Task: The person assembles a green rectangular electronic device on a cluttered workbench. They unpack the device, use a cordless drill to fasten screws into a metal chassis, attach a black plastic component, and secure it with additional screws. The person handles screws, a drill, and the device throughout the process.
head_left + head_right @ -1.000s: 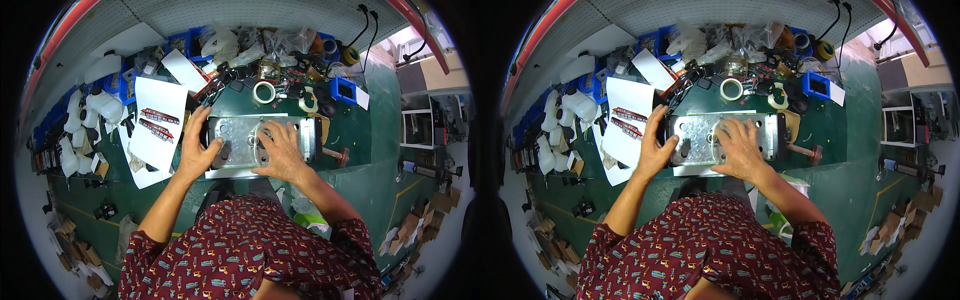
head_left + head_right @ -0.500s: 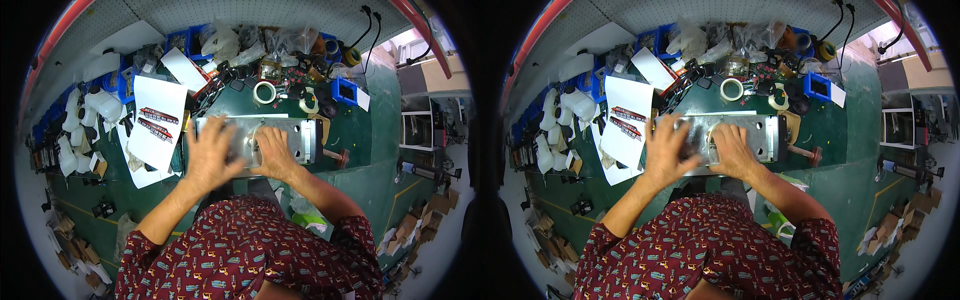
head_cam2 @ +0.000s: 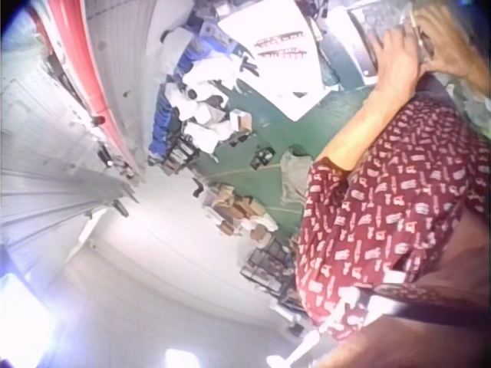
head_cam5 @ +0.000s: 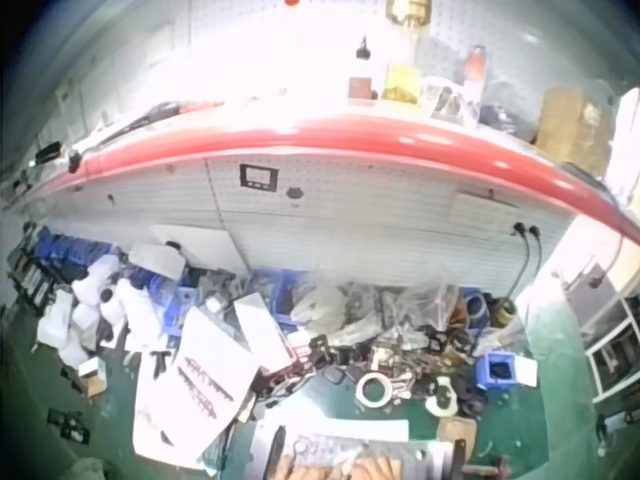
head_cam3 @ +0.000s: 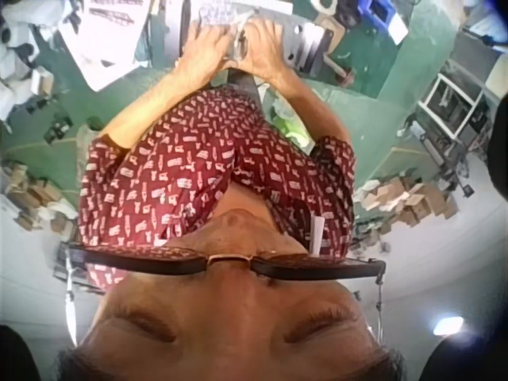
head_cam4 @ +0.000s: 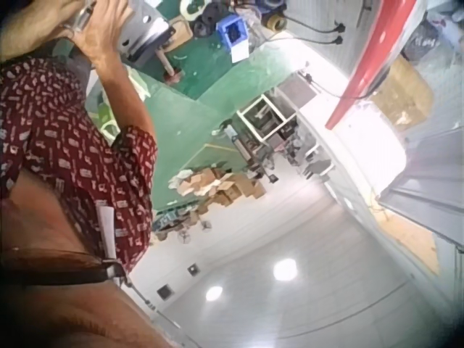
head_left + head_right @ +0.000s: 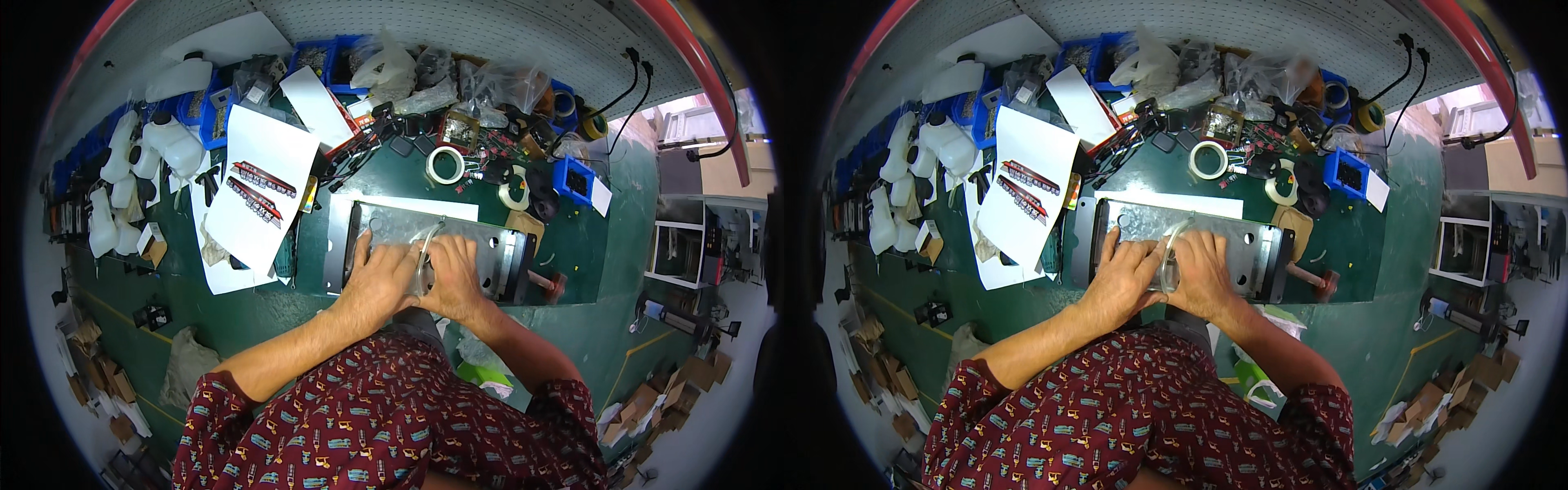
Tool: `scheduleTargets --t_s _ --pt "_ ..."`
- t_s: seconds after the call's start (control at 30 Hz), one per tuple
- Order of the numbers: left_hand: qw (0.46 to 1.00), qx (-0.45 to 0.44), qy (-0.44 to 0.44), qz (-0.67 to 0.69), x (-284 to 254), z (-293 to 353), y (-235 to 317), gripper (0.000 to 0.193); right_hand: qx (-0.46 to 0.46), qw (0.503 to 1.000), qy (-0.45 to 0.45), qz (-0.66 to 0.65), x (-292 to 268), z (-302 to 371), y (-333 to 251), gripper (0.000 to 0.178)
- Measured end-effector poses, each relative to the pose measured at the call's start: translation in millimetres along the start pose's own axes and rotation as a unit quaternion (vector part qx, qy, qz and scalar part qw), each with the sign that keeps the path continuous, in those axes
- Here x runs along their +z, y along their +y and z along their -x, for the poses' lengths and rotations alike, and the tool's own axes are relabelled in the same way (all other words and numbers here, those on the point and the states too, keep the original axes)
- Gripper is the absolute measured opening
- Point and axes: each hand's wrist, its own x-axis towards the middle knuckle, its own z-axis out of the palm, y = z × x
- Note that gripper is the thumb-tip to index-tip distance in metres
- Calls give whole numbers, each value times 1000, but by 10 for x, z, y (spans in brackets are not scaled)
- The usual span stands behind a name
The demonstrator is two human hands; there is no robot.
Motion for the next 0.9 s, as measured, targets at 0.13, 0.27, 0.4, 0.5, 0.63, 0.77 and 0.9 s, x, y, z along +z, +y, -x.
scheduleTargets --t_s 0.13,0.27,0.4,0.5,0.63,0.77,0.9 --pt "1000 7 0 5 58 28 -27 87 -7 1000 15 6 33 24 -6 92" --pt "1000 12 2 8 89 42 -52 87 -18 1000 23 -1 70 68 20 92" --pt "1000 12 21 16 70 44 -8 84 -3 1000 -8 17 -24 34 -15 92" --pt "996 31 62 47 -23 41 33 72 14 999 -33 -2 -114 61 -15 91" --pt "961 58 230 142 -291 333 -243 34 -8 996 -68 -55 -363 106 16 90" --pt "911 -160 288 247 -24 1108 -1126 4 18 994 -46 -95 -422 161 -26 62" --pt "939 -310 65 132 679 1808 -2160 20 65 992 4 -108 -294 220 -76 44"
